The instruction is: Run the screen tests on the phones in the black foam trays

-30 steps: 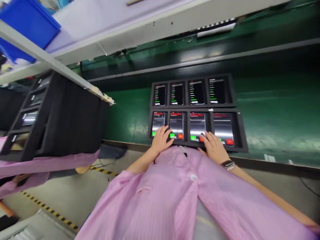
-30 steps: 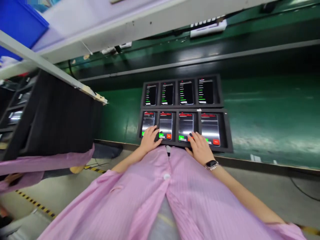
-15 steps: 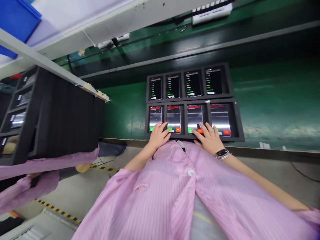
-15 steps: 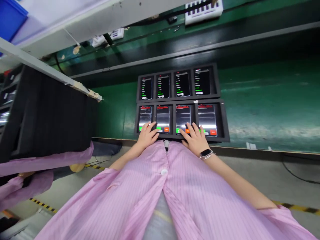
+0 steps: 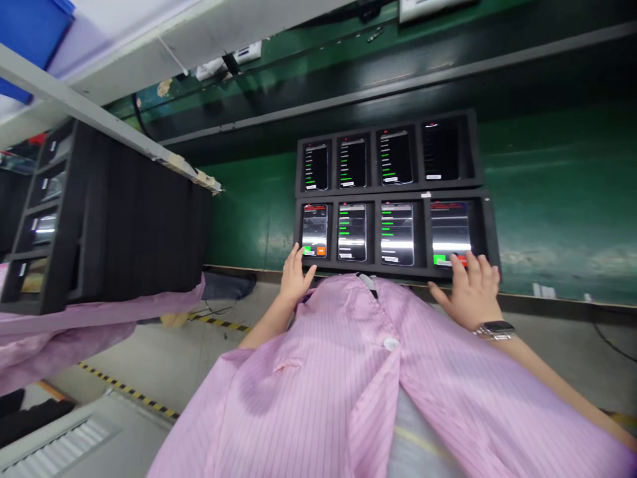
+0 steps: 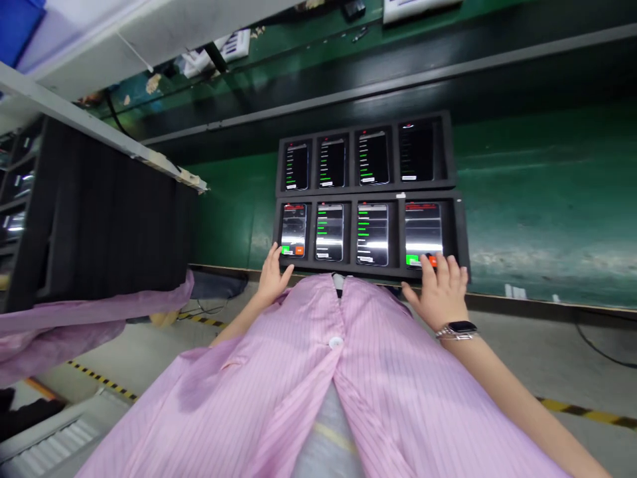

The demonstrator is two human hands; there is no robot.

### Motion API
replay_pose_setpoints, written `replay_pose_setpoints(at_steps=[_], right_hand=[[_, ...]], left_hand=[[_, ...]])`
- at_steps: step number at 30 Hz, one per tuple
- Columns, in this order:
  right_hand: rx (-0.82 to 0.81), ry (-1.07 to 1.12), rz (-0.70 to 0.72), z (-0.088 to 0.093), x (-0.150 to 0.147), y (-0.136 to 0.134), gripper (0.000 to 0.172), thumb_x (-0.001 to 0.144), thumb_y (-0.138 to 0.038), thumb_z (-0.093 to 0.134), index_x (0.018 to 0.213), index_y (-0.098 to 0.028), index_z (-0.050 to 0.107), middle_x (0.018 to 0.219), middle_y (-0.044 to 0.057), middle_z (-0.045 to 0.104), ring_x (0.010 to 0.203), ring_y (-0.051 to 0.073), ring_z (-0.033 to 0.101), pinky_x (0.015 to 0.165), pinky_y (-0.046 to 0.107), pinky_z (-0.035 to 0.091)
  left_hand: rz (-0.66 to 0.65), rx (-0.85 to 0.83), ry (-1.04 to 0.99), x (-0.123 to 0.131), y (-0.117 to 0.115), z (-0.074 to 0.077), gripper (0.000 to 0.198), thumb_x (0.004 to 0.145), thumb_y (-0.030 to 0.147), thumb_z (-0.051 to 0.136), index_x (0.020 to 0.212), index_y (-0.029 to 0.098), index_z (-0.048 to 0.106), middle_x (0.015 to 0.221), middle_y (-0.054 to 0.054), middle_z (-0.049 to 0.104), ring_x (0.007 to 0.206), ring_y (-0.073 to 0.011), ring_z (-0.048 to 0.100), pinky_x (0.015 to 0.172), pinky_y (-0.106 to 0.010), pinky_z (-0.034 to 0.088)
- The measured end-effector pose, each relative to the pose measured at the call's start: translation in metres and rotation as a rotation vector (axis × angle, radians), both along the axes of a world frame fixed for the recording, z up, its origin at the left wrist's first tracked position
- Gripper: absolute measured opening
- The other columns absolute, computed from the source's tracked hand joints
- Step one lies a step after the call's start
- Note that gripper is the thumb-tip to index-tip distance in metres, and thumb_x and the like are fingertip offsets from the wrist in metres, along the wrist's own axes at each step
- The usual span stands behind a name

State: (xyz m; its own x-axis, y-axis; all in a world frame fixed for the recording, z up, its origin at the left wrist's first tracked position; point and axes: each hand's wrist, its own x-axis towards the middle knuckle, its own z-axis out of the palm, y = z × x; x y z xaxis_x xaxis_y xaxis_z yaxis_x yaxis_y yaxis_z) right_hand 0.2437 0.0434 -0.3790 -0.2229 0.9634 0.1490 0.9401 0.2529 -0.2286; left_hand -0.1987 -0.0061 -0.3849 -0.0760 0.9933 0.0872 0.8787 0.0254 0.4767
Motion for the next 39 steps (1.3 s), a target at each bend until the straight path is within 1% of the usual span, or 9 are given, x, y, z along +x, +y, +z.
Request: replay_pose_setpoints(at_steps=[4,9,12,15,18,23,28,33,39], right_hand=[[-0.069,-0.009,-0.025,-0.001,0.000,0.005,0.080,0.091,-0.055,0.057,0.151,-0.004,0.050,0.162,0.031,0.039,0.153,0.047,0.031,0.124,0.071,0.026],[-0.181,-0.012,-0.053,0.001,-0.002,0.006,0.073,0.086,-0.054,0.054,0.145,-0.010,0.058,0.166,0.026,0.036,0.156,0.047,0.024,0.125,0.073,0.021],[-0.170,0.034,-0.048,0.010,-0.012,0.006,0.079,0.088,-0.059,0.051,0.149,-0.008,0.053,0.164,0.028,0.037,0.157,0.046,0.024,0.125,0.073,0.020],[-0.107,0.086,0.052,0.019,-0.030,0.013,0.077,0.096,-0.061,0.047,0.153,-0.009,0.049,0.162,0.028,0.041,0.157,0.045,0.026,0.126,0.073,0.018],[-0.080,0.104,0.200,0.021,-0.050,0.025,0.072,0.102,-0.057,0.044,0.156,-0.010,0.047,0.163,0.026,0.043,0.156,0.046,0.028,0.125,0.075,0.015],[-0.069,0.071,0.379,0.013,-0.069,0.040,0.069,0.104,-0.050,0.044,0.162,-0.012,0.042,0.159,0.022,0.051,0.153,0.042,0.035,0.125,0.073,0.016],[-0.085,0.038,0.385,0.006,-0.073,0.041,0.071,0.103,-0.053,0.046,0.161,-0.013,0.043,0.163,0.021,0.047,0.155,0.041,0.033,0.126,0.071,0.017],[-0.140,0.024,0.337,0.009,-0.066,0.039,0.073,0.102,-0.055,0.047,0.162,-0.015,0.042,0.164,0.021,0.045,0.155,0.041,0.032,0.125,0.073,0.016],[-0.132,0.043,0.180,0.018,-0.029,0.027,0.074,0.101,-0.058,0.048,0.158,-0.010,0.046,0.163,0.028,0.042,0.153,0.047,0.033,0.122,0.075,0.020]], left_hand=[[-0.002,-0.012,-0.016,0.001,0.002,0.001,0.065,0.107,0.050,0.050,0.161,0.017,0.033,0.170,-0.022,0.035,0.157,-0.0308,0.039,0.127,-0.053,0.039],[0.005,-0.095,0.021,-0.001,0.003,0.008,0.054,0.106,0.048,0.053,0.151,0.018,0.049,0.171,-0.020,0.034,0.154,-0.0343,0.042,0.124,-0.054,0.043],[0.005,-0.062,0.082,0.004,0.007,0.016,0.058,0.105,0.050,0.057,0.152,0.018,0.050,0.169,-0.019,0.037,0.159,-0.0369,0.032,0.129,-0.060,0.034],[-0.099,-0.020,0.140,0.019,0.022,0.028,0.059,0.103,0.053,0.061,0.153,0.022,0.052,0.169,-0.016,0.038,0.162,-0.0383,0.022,0.131,-0.064,0.025],[-0.250,-0.015,0.176,0.041,0.045,0.035,0.056,0.103,0.055,0.062,0.151,0.027,0.057,0.171,-0.013,0.036,0.163,-0.0400,0.020,0.132,-0.067,0.020],[-0.338,-0.041,0.211,0.066,0.070,0.034,0.063,0.102,0.057,0.064,0.154,0.024,0.055,0.171,-0.015,0.036,0.162,-0.0419,0.022,0.132,-0.070,0.017],[-0.308,-0.065,0.217,0.070,0.070,0.028,0.068,0.101,0.059,0.064,0.156,0.022,0.053,0.171,-0.016,0.036,0.162,-0.0439,0.021,0.132,-0.071,0.016],[-0.285,-0.058,0.181,0.062,0.066,0.030,0.066,0.101,0.059,0.064,0.156,0.024,0.053,0.172,-0.014,0.035,0.163,-0.0424,0.019,0.132,-0.069,0.017],[-0.040,-0.044,0.183,0.023,0.051,0.033,0.068,0.101,0.056,0.064,0.157,0.020,0.049,0.170,-0.019,0.035,0.162,-0.0421,0.021,0.131,-0.068,0.020]])
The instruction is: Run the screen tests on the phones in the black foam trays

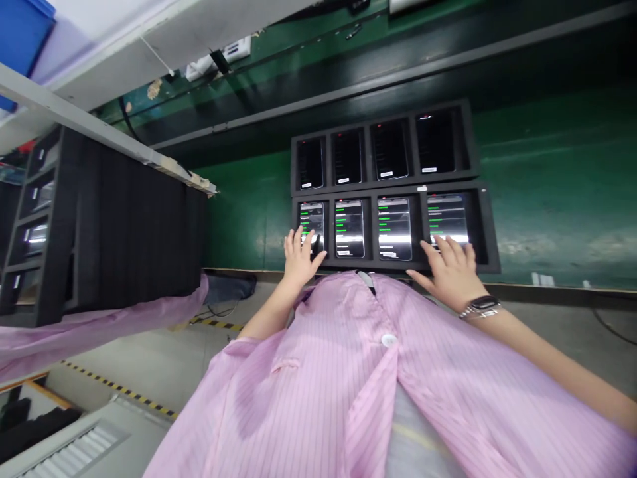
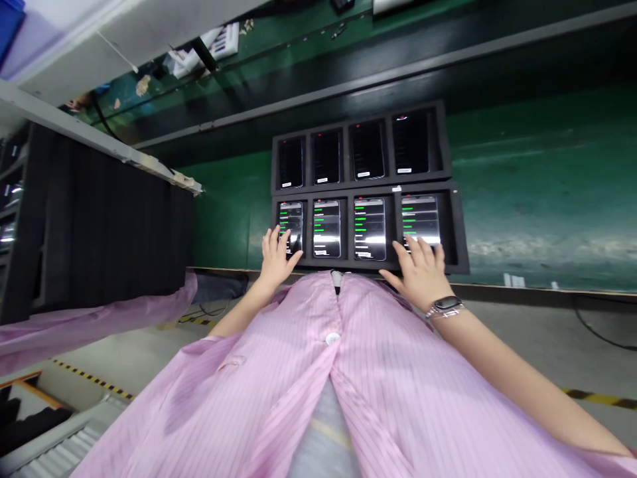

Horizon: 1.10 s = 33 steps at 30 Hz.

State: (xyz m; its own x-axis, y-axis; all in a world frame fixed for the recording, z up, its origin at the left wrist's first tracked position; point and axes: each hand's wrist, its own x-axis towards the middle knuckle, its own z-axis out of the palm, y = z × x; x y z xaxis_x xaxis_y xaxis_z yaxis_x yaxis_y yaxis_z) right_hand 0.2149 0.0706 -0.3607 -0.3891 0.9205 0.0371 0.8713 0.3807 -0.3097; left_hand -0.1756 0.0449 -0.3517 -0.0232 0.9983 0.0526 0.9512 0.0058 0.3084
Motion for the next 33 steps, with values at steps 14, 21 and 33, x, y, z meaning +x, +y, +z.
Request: replay_pose_setpoints(at_steps=[14,21,33], right_hand=[[0.008,-0.025,-0.141,0.002,0.007,-0.008,0.076,0.100,-0.061,0.039,0.157,-0.010,0.043,0.160,0.029,0.045,0.153,0.046,0.033,0.125,0.075,0.016],[0.012,0.078,-0.223,0.006,0.013,0.006,0.080,0.098,-0.065,0.046,0.155,-0.009,0.044,0.159,0.032,0.043,0.152,0.046,0.035,0.125,0.069,0.023],[-0.292,0.585,-0.692,0.020,0.014,0.084,0.077,0.095,-0.048,0.058,0.156,-0.006,0.038,0.150,0.031,0.050,0.133,0.033,0.056,0.113,0.051,0.044]], left_hand=[[0.107,-0.078,0.035,-0.022,-0.009,-0.007,0.050,0.103,0.049,0.061,0.149,0.028,0.059,0.169,-0.014,0.041,0.151,-0.0405,0.043,0.127,-0.074,0.025],[0.141,-0.056,0.008,-0.019,-0.004,-0.002,0.061,0.103,0.051,0.058,0.157,0.023,0.047,0.168,-0.018,0.041,0.154,-0.0397,0.039,0.128,-0.070,0.027],[0.155,-0.076,0.020,-0.033,0.105,0.024,0.046,0.102,0.057,0.062,0.134,0.026,0.070,0.172,-0.014,0.032,0.159,-0.0462,0.026,0.128,-0.073,0.024]])
